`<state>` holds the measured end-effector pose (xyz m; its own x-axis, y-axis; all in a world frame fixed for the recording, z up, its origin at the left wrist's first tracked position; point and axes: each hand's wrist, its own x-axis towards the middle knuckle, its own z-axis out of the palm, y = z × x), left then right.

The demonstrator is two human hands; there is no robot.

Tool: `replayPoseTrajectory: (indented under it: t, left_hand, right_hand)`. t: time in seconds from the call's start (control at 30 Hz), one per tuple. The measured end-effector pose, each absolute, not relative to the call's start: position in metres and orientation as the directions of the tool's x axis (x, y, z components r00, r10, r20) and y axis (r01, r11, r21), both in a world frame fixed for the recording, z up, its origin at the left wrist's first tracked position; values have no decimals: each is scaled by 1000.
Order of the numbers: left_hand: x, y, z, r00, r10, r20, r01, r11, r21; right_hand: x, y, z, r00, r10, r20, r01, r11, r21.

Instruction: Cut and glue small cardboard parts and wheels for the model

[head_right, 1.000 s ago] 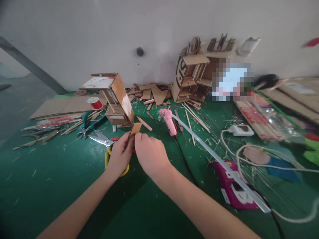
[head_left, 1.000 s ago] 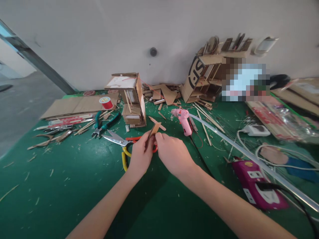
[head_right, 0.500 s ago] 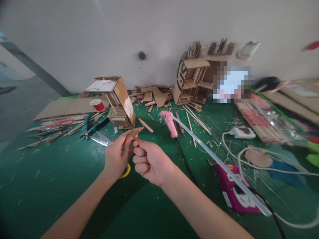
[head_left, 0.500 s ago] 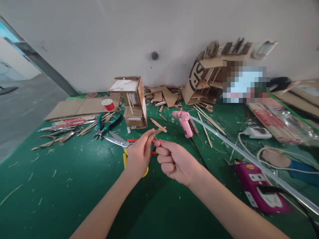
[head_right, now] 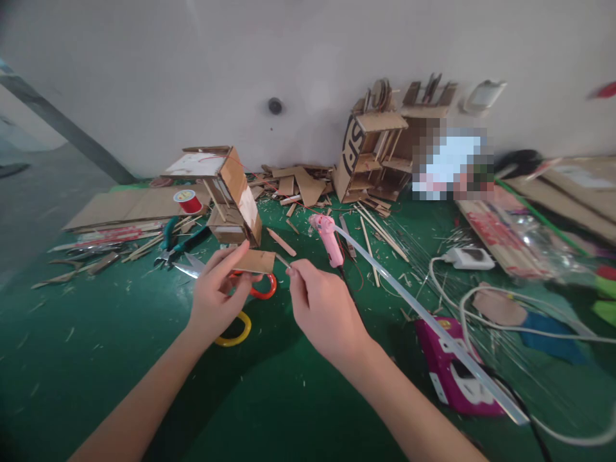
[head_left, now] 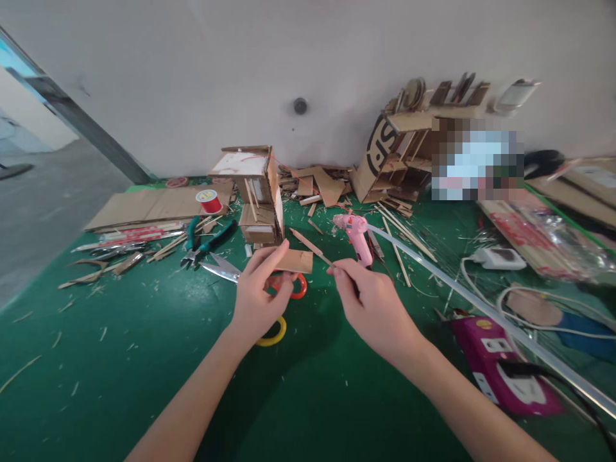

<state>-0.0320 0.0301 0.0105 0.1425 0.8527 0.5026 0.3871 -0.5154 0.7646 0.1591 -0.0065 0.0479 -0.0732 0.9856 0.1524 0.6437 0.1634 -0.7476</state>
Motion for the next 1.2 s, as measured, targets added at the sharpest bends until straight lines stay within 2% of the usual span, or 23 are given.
replayPoseTrajectory:
  t: [0.1,0.23,0.33,0.5,0.87,1.07,1.2]
  left_hand:
    - [-23,25,12,92,919,383,260,-394,882]
    - [-16,24,14,18,978,207,141,-207,968]
    - [-13,24,18,16,994,107,69,-108,992]
    - [-14,26,21,77,997,11,56,-15,998]
    - [-12,26,17,144,989,-32,14,31,999]
    - [-14,26,15,191,981,24,39,-32,999]
    - [-14,25,9,186,979,83,89,-101,991]
  right_hand:
    - [152,-10,46,-136,982,130,735,188,-651]
    - [146,-12,42,-146,980,132,790,196,-581]
    - [146,-12,40,-144,978,149,829,201,-522]
    - [145,-11,38,-162,978,130,865,204,-458]
    - [140,-12,35,-164,982,91,905,187,-383]
    - [138,-10,33,-154,986,56,902,163,-399]
    - [136,-10,32,-142,989,34,879,142,-454]
